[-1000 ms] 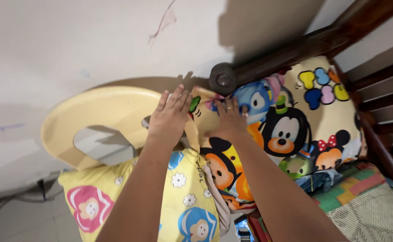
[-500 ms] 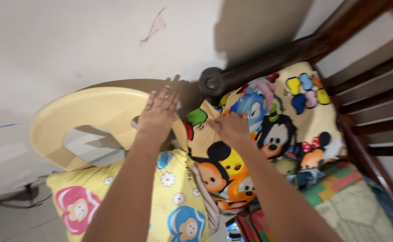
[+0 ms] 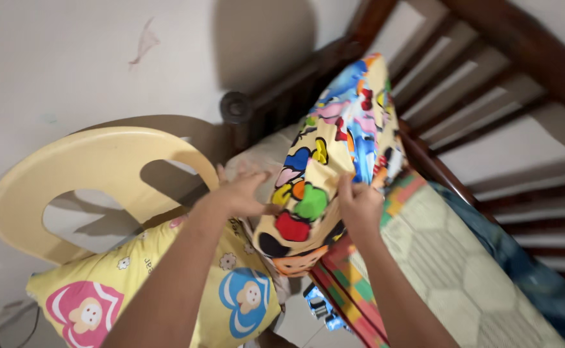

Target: The person folds a yellow pillowcase with cartoon characters, places it on a chair, then folds a white pillowcase and places it on the chair. Finally, the person folds a patterned mat on the wooden bench.

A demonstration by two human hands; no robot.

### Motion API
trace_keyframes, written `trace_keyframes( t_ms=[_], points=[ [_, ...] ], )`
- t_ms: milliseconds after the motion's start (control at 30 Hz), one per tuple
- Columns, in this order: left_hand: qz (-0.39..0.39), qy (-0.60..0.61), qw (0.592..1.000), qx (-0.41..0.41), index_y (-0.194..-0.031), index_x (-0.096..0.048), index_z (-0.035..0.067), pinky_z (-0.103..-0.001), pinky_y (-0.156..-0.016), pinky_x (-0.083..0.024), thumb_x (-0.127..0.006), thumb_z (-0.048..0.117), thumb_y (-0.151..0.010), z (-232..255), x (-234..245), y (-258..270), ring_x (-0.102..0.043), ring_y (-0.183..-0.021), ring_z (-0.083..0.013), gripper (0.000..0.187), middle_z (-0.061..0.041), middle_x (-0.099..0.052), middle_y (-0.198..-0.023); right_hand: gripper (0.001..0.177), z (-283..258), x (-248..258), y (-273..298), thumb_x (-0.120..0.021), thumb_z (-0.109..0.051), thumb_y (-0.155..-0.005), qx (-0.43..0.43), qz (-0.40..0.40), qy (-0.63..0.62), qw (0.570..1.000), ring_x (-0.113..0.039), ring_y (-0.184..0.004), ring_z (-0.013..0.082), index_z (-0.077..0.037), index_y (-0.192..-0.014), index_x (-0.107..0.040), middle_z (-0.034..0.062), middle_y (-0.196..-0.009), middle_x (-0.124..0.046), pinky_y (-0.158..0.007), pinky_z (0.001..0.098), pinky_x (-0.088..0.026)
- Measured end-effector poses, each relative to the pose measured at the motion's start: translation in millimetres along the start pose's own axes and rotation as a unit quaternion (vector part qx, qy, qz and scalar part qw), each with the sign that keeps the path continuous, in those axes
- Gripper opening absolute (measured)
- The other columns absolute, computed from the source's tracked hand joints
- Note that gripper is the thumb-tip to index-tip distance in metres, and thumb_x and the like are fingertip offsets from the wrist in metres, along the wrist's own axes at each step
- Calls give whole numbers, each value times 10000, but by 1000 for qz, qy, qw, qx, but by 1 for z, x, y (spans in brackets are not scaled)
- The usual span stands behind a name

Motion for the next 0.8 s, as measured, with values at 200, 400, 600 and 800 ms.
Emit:
trace_keyframes(
  t_ms=[200,400,600,800],
  points=[
    [345,153,909,-177,-1414,-425,-58,-504,-1018,-405,-941,412,-547,105,-56,71,-471,-1227,-486,1114,-333,-481,-1395,498,-22,51,40,-623,-343,-994,-4,108,-99,989,-452,-449,61,-28,-610,-667,0,-455,-505,-454,291,-388],
    [424,162,870,-192,-1236,-624,8,-487,-950,-515,-877,283,-691,116,-45,110,-616,-1115,-425,661,-216,-648,-1237,587,-80,74,95,-600,-374,-1026,-25,102,-209,972,-447,-400,66,-29,-551,-602,-19,-463,-503,-411,275,-365],
    [445,145,839,-277,-1191,-680,79,-444,-883,-540,-839,255,-781,162,-9,165,-671,-1037,-379,473,-143,-687,-1189,606,-135,135,131,-570,-371,-1063,27,165,-247,954,-424,-450,48,-12,-575,-564,-30,-511,-510,-433,272,-334],
    [498,109,774,-376,-1207,-633,3,-453,-891,-546,-851,277,-746,197,33,206,-663,-1050,-387,579,-182,-685,-1171,599,-180,178,165,-527,-368,-1074,73,227,-250,938,-416,-512,27,-11,-596,-580,-50,-549,-524,-456,278,-341]
  ],
)
Point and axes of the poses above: each hand's wrist, its own y-axis away from the middle knuckle, its own x-axis out of the back of the hand, z = x × y, the point moved 4 cm from there along -y, towards the middle knuckle
